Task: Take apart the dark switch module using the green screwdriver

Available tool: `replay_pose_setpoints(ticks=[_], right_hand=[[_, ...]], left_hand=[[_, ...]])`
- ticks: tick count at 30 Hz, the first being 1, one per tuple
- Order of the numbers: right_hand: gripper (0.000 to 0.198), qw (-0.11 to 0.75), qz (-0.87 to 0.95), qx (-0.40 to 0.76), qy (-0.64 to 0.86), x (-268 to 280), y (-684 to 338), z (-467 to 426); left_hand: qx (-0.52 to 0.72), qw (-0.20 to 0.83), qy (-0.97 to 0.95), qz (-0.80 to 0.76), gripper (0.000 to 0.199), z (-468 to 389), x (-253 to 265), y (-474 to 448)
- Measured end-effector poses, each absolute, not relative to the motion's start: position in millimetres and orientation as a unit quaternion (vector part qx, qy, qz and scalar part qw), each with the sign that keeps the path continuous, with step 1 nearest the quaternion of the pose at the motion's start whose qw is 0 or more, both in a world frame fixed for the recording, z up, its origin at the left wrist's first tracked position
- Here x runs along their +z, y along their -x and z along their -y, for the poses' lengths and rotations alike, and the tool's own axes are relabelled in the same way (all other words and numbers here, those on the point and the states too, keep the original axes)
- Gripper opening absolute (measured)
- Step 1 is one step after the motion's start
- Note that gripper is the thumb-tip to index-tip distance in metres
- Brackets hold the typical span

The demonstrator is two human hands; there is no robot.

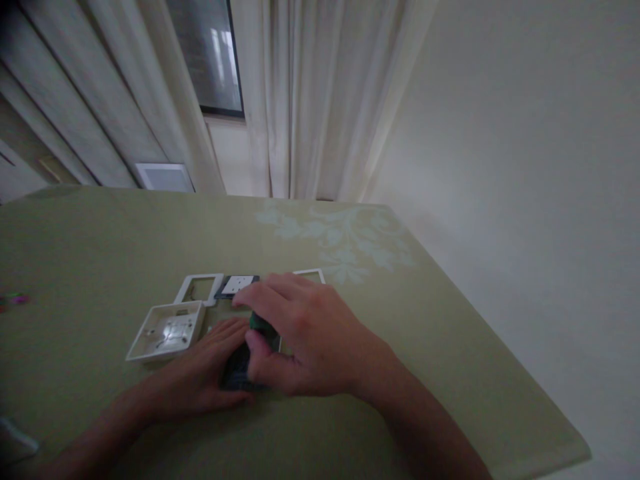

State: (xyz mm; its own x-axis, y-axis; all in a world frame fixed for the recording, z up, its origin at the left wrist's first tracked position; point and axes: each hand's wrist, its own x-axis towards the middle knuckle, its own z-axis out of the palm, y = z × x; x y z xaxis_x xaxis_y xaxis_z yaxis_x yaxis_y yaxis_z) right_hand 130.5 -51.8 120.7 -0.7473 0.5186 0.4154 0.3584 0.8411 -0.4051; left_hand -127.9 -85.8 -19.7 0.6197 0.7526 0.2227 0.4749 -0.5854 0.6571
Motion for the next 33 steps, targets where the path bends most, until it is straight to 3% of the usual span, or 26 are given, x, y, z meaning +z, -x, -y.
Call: replay_pose_setpoints(ticks=[3, 6, 9, 16, 23, 29, 33], right_hand=[[0.037, 0.256, 0.925, 0.192, 0.203, 123, -127, 53], [0.023, 0.271, 0.923, 0.199, 0.189, 120, -123, 52], [0.019, 0.289, 0.917, 0.189, 0.201, 115, -121, 49], [0.037, 0.302, 0.907, 0.185, 0.230, 113, -123, 47], [0.028, 0.322, 0.901, 0.175, 0.232, 115, -126, 48], [0.034, 0.309, 0.908, 0.148, 0.241, 110, -122, 46], [0.027, 0.323, 0.911, 0.117, 0.229, 108, -124, 49]], left_hand=[[0.278, 0.300, -0.841, -0.355, 0.067, 89, -11, 119], [0.340, 0.324, -0.808, -0.355, 0.026, 93, -4, 101], [0.393, 0.335, -0.780, -0.353, 0.027, 95, -5, 86], [0.421, 0.370, -0.716, -0.416, 0.023, 88, -21, 79], [0.434, 0.357, -0.713, -0.419, 0.019, 84, -17, 80], [0.434, 0.332, -0.719, -0.429, 0.027, 82, -22, 80], [0.410, 0.310, -0.734, -0.444, 0.029, 82, -22, 89]])
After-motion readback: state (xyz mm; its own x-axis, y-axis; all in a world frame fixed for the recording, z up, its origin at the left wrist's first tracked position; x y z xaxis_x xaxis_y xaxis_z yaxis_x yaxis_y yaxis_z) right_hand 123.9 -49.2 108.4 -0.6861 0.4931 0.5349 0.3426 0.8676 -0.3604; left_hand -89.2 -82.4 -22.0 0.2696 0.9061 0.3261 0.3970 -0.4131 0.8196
